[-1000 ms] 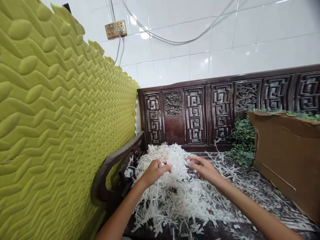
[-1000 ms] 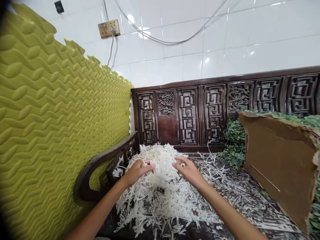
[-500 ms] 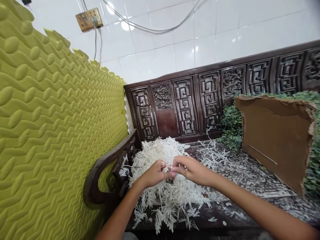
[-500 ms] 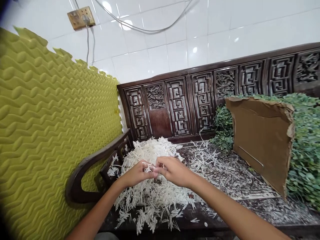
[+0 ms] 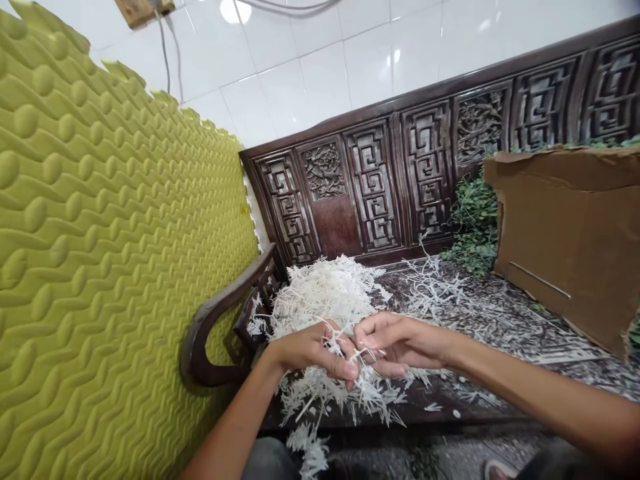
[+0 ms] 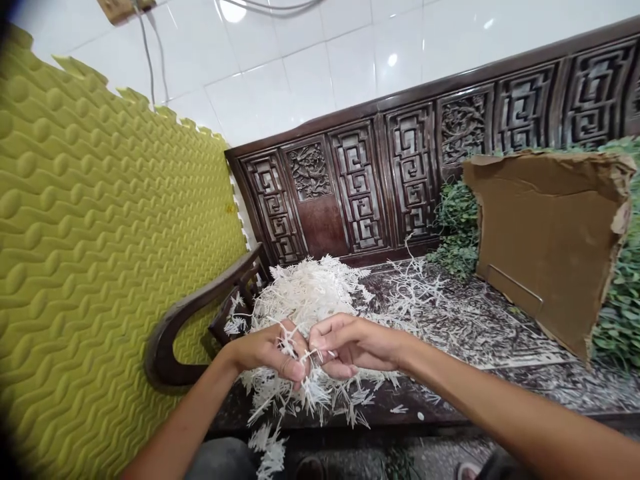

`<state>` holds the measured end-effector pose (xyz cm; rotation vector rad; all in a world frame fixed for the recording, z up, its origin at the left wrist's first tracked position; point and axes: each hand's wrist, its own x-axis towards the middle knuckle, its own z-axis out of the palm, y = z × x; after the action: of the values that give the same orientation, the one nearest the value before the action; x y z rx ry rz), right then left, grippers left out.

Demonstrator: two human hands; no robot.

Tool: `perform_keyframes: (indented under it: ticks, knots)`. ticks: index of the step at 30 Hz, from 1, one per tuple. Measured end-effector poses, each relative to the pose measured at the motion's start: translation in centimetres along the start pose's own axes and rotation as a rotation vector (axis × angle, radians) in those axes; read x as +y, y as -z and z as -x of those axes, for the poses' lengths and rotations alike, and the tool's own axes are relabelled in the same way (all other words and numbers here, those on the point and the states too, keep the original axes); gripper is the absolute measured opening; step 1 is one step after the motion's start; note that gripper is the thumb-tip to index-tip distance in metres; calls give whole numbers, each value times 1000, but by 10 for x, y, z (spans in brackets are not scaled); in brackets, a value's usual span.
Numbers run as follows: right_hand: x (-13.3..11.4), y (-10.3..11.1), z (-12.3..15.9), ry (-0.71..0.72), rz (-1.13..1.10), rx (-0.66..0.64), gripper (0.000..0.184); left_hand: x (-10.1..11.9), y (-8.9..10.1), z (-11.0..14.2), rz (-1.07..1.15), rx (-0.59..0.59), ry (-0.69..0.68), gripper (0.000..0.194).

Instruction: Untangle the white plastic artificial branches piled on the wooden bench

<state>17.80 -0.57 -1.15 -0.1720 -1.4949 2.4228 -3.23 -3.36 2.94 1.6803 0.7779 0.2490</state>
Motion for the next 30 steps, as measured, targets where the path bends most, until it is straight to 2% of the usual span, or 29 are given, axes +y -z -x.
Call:
perform_keyframes:
  ticks: [4,7,10,13,15,17,18,22,25,30]
  knots:
    - [-4,-9,4,75,-68,-29,11,-1,7,1,44,3,6,25]
    - [-11,-16,7,118,0,-13,13,1,12,3,83,54,-42,26]
    - [-16,-10,7,137,235,98,18,2,14,2,82,152,-100,24]
    - [-18,8,9,136,593,292,29,0,13,-3,19,237,-96,23]
    - [-17,20,13,125,867,431,23,-4,14,-6,-26,256,-87,24]
    - [-16,25,16,111,1056,528,4,-6,14,-8,-74,244,-86,24]
    - [-15,25,17,111,1084,554,12,-7,14,-9,-104,235,-85,24]
    - [-13,9,14,172,942,535,19,-7,13,-12,-277,229,-78,26]
    - [-10,-2,8,252,954,520,21,-8,12,-16,-383,244,-69,26]
    - [-9,-3,2,293,997,438,18,-14,11,-24,-297,178,-108,26]
